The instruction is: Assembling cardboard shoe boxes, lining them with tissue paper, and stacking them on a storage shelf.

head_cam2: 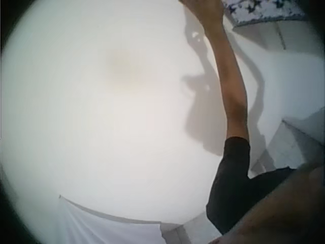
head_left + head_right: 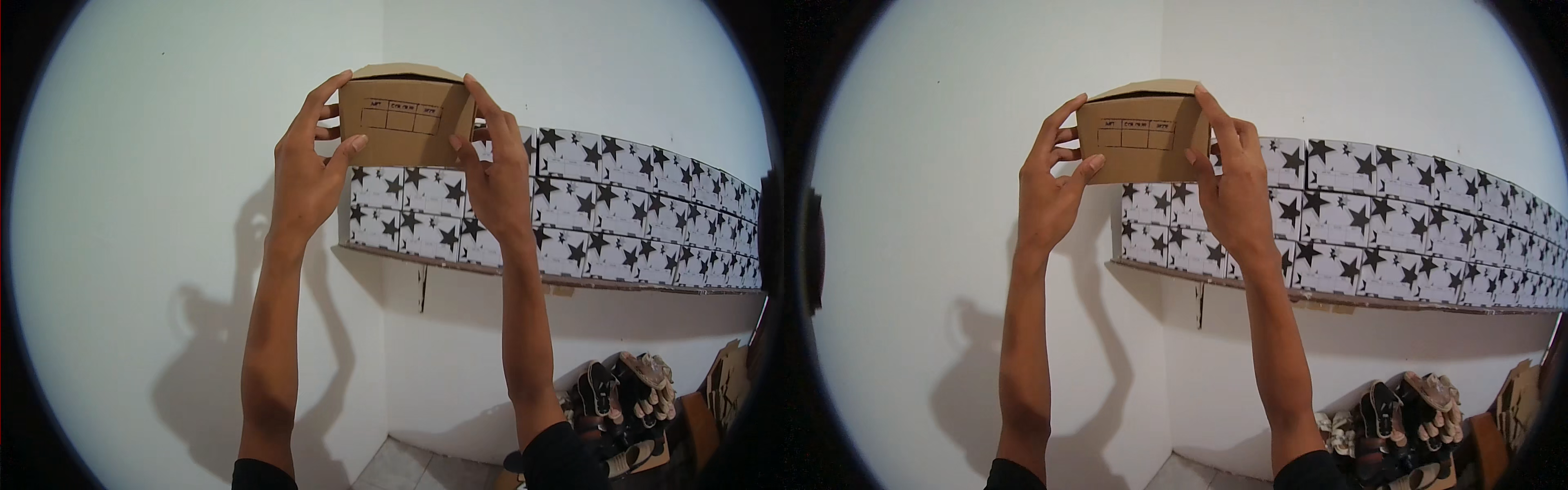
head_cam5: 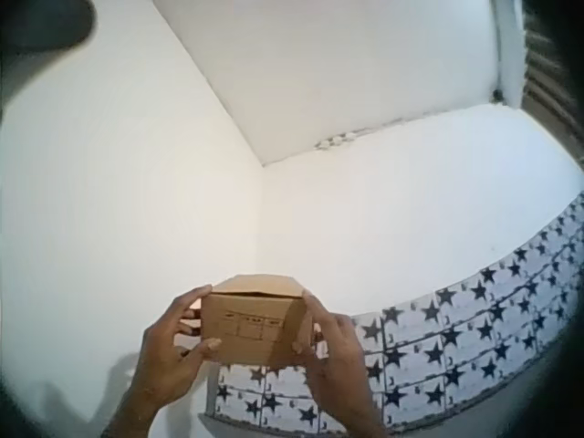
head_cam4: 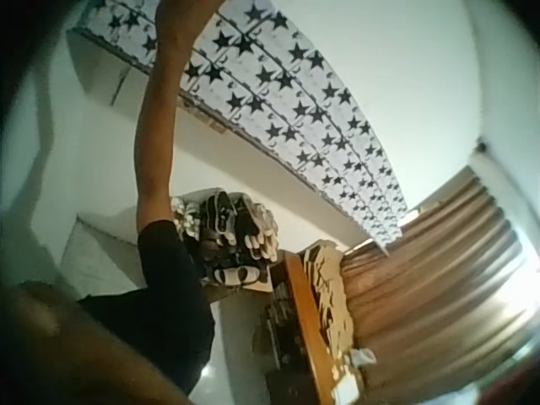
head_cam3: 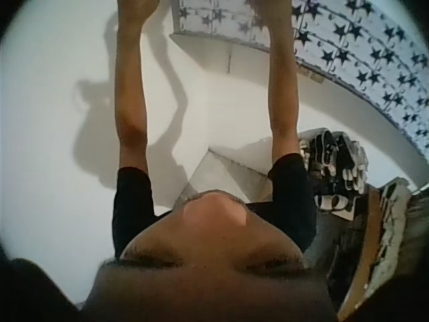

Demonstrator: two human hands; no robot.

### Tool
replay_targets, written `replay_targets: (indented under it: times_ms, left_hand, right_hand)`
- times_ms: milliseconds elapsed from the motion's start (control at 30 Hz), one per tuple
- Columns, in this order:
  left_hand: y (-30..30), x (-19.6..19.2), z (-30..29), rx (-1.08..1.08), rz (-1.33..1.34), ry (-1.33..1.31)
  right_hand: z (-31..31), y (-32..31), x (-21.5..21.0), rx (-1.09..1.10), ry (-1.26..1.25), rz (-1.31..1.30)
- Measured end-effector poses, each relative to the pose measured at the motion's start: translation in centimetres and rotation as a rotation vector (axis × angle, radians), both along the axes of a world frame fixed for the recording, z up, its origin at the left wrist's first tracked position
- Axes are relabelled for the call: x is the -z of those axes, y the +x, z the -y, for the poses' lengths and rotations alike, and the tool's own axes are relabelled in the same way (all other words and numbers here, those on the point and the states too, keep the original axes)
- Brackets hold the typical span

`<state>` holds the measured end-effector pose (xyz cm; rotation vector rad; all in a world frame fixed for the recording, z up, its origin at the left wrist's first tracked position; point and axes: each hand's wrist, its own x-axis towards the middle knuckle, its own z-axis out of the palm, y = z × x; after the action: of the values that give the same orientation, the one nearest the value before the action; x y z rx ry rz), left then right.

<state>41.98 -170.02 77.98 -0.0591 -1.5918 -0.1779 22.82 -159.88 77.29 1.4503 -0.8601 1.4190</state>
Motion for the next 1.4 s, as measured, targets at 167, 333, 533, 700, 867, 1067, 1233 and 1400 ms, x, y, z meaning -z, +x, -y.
replay_targets:
  times_ms: [167, 333, 533, 700, 867, 1067, 1233, 1400]
  left_hand:
    - [-3.1, -3.0, 6.4, 0.04, -0.01, -0.021]
    - [-6.3, -6.0, 12.5, 0.071, -0.015, -0.041]
    - [-9.0, -8.6, 19.5, 0.127, -0.022, -0.045]
    - [-11.4, -9.0, 24.5, 0.196, -0.036, -0.032]
    - [-13.0, -9.5, 28.6, 0.218, -0.048, -0.039]
    - [-14.2, -9.7, 30.2, 0.278, -0.032, 0.014]
    - [-16.1, -9.5, 31.6, 0.296, -0.079, 0.014]
    - [-16.9, -8.9, 32.5, 0.226, -0.099, -0.098]
  right_hand:
    - [4.5, -1.8, -2.8, 0.088, -0.04, -0.02]
    - [9.5, -3.8, -5.5, 0.097, 0.077, 0.026]
    - [15.7, -5.7, -8.0, 0.217, 0.057, 0.004]
    - [20.2, -7.3, -8.8, 0.31, 0.036, -0.035]
    - [23.2, -7.7, -9.0, 0.429, 0.053, -0.03]
    - [24.8, -7.6, -9.2, 0.519, 0.079, 0.015]
    - [25.3, -7.9, -9.3, 0.576, 0.06, 0.028]
    - [25.5, -8.2, -9.1, 0.624, 0.044, -0.024]
